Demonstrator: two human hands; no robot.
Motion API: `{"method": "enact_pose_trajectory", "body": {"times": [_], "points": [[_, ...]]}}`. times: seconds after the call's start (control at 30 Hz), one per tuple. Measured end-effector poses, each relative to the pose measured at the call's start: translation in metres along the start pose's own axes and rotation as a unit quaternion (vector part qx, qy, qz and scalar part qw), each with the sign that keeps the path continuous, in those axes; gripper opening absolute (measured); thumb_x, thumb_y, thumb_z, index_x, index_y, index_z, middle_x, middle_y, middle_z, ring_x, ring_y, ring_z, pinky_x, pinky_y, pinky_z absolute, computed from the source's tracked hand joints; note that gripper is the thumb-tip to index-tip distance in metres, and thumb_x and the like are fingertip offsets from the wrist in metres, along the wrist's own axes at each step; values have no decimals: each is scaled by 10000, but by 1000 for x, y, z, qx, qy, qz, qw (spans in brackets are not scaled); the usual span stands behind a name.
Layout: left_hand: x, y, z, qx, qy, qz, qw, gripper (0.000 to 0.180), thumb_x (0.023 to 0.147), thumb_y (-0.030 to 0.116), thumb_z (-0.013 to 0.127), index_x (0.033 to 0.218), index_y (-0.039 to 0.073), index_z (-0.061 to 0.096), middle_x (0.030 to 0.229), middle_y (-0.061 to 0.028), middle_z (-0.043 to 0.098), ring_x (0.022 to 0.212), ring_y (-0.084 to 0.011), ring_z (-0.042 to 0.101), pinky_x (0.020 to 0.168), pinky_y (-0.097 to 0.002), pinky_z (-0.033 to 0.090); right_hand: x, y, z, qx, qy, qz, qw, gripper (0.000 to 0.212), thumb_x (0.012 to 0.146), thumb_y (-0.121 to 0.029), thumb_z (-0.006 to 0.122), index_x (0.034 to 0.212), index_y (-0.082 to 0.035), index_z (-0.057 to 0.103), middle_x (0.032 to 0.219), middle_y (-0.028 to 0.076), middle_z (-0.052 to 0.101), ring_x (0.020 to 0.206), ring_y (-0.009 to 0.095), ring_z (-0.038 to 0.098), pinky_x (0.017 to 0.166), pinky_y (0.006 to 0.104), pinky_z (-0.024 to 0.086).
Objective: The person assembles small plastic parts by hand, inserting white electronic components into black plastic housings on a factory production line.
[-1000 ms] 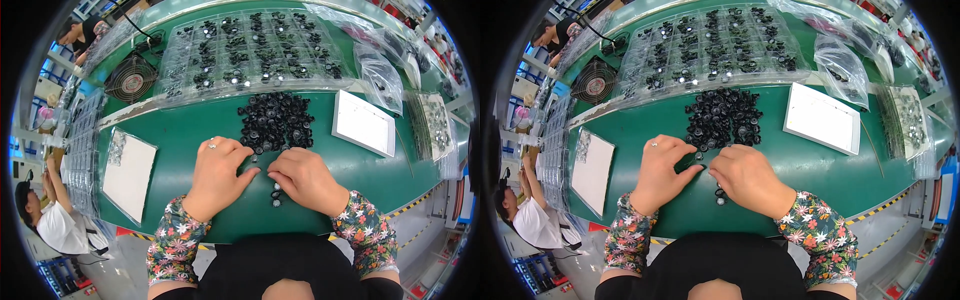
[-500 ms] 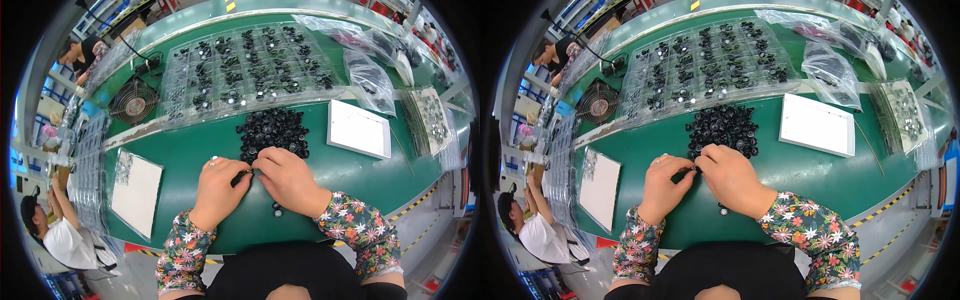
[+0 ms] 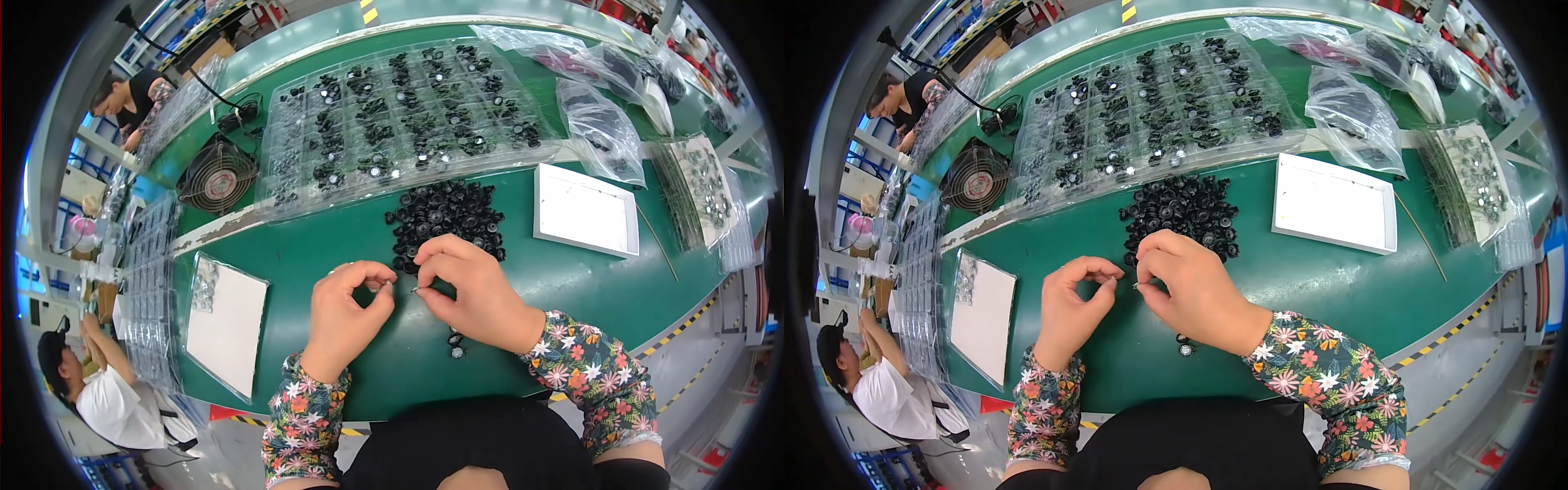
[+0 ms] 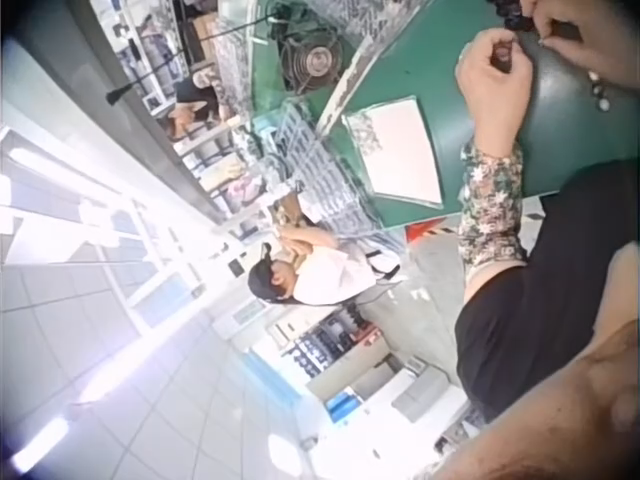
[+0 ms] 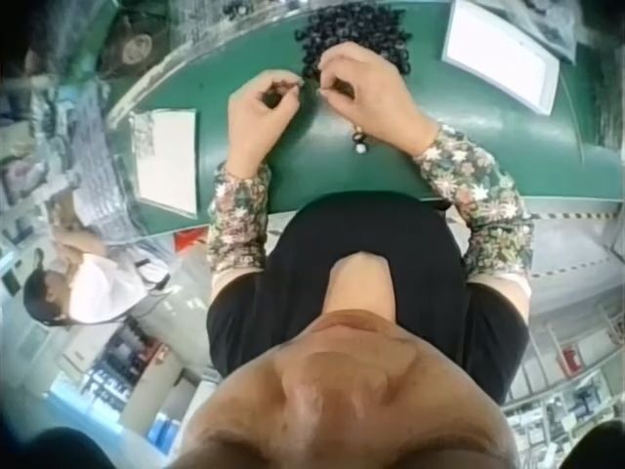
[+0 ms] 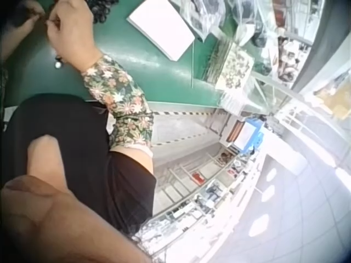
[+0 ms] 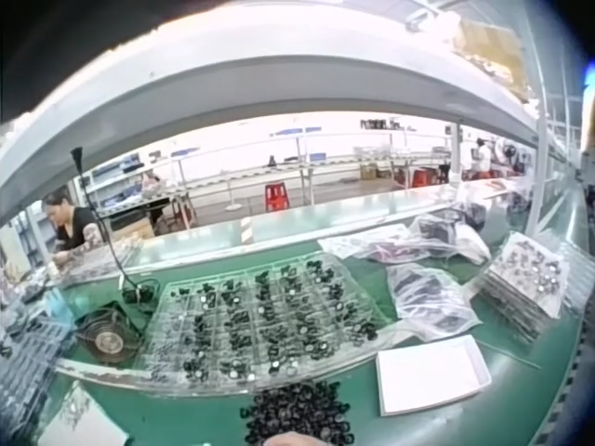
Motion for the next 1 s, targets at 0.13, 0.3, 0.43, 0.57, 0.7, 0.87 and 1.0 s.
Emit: {"method": "enact_pose_trajectory", "body": {"times": [0.13, 0.3, 0.43, 0.57, 0.7, 0.87, 1.0], "points": [[5, 3, -7, 177, 20, 77, 981, 133, 762, -19, 646, 885, 12, 684, 890, -51, 698, 849, -120, 631, 786, -254, 487, -2, 4, -5, 106, -51, 124, 985, 132, 766, 23, 693, 840, -21, 593, 893, 71, 634, 730, 162, 636, 650, 262, 520], [2, 13, -6, -82, 28, 48, 995, 126, 811, 19, 664, 922, 62, 705, 861, -51, 686, 816, -164, 630, 697, -278, 491, -4, -1, -8, 131, -67, 141, 979, 105, 793, -4, 685, 852, -13, 599, 789, 72, 625, 661, 156, 627, 607, 269, 513], [-7, 9, 1, -256, -109, -99, 955, 83, 862, 35, 666, 943, 19, 671, 827, -21, 667, 748, -83, 611, 670, -220, 481, 0, -12, -13, 126, -76, 105, 983, 105, 795, -11, 677, 853, -18, 590, 765, 86, 603, 659, 206, 631, 588, 310, 508], [-7, 5, -1, -326, -171, -127, 921, 87, 875, 41, 664, 953, 5, 652, 827, -19, 661, 736, -74, 608, 656, -203, 480, -1, -15, -14, 107, -78, 64, 989, 112, 790, -1, 670, 866, -26, 592, 799, 85, 599, 680, 221, 628, 595, 313, 508], [-6, 3, 3, -425, -187, -154, 872, 129, 889, 43, 647, 1010, 0, 651, 895, -48, 667, 783, -99, 619, 685, -225, 490, -2, -19, -15, 101, -30, 36, 994, 145, 765, 12, 673, 881, -39, 605, 885, 99, 592, 740, 249, 623, 630, 317, 511], [-11, 0, 11, -524, -166, -201, 810, 182, 922, 58, 609, 1089, -5, 640, 1009, -82, 674, 851, -127, 628, 726, -250, 502, -3, -21, -16, 46, 19, -17, 999, 170, 738, 3, 687, 886, -41, 617, 950, 107, 579, 799, 268, 614, 682, 337, 512], [-13, -4, 15, -565, -164, -200, 784, 188, 930, 62, 597, 1104, -2, 632, 1038, -95, 676, 873, -143, 639, 735, -261, 518, -4, -25, -16, -20, 41, -63, 997, 190, 707, -8, 697, 877, -32, 616, 991, 89, 580, 864, 265, 605, 720, 367, 485]]}}
Point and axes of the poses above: each hand's wrist, its own x-axis towards the middle knuckle, its own z-axis out of the palm, y = z × x, the point moved 2 cm from there along x, towards the middle knuckle
